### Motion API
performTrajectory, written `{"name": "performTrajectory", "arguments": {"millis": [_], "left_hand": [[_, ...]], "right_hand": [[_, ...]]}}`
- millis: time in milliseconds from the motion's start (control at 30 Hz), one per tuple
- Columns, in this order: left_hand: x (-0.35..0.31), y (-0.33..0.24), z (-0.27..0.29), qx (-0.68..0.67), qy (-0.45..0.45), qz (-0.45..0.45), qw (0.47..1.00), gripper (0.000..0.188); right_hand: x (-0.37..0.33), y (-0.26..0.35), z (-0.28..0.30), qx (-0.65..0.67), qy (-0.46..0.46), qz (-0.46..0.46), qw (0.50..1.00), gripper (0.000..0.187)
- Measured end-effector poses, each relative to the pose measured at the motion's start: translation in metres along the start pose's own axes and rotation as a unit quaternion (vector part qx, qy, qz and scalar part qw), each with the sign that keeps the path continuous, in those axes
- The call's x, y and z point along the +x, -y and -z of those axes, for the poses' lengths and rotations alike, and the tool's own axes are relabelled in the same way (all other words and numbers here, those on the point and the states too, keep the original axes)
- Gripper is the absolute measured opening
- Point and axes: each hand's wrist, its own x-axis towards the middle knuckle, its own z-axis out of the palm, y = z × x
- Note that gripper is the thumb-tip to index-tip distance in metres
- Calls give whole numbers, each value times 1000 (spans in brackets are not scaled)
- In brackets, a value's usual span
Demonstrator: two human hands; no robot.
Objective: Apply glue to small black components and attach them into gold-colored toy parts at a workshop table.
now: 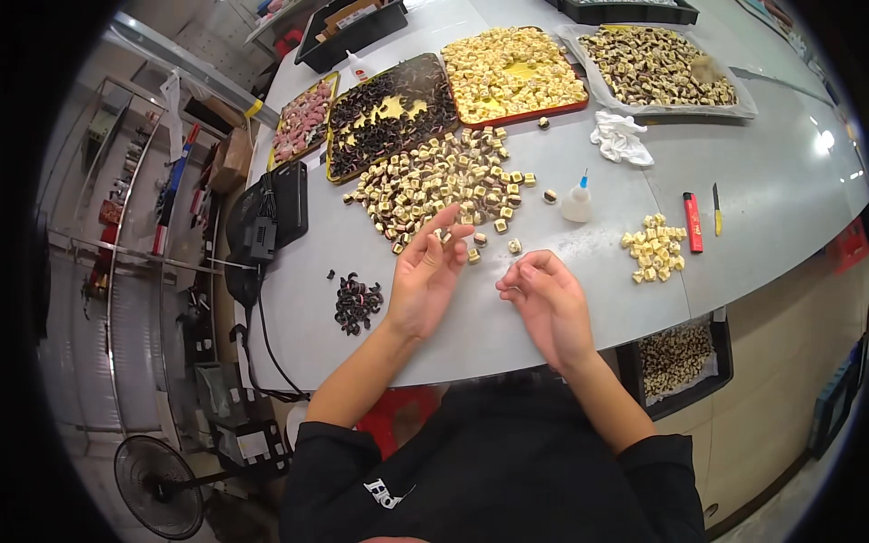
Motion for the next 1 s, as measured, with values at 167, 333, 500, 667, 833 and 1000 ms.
{"name": "performTrajectory", "arguments": {"millis": [167, 333, 500, 667, 833, 1000], "left_hand": [[2, 1, 2, 68, 0, -24, 997, 32], [3, -11, 6, 307, -25, -93, 947, 30], [16, -22, 10, 569, -59, -217, 791, 23], [14, -27, 8, 605, -106, -309, 726, 19], [-12, -56, -17, 569, -105, -363, 730, 13], [-74, -80, -81, 362, -74, -463, 806, 3]], "right_hand": [[0, 2, -1, -1, 1, -5, 1000, 8], [2, 0, 1, 15, 30, -4, 999, 8], [-4, 4, -5, 4, 18, -2, 1000, 8], [-5, 3, -1, 12, 28, -10, 999, 8], [-2, -5, 18, 26, 30, -1, 999, 9], [-4, -3, 10, 18, 6, -10, 1000, 9]]}}
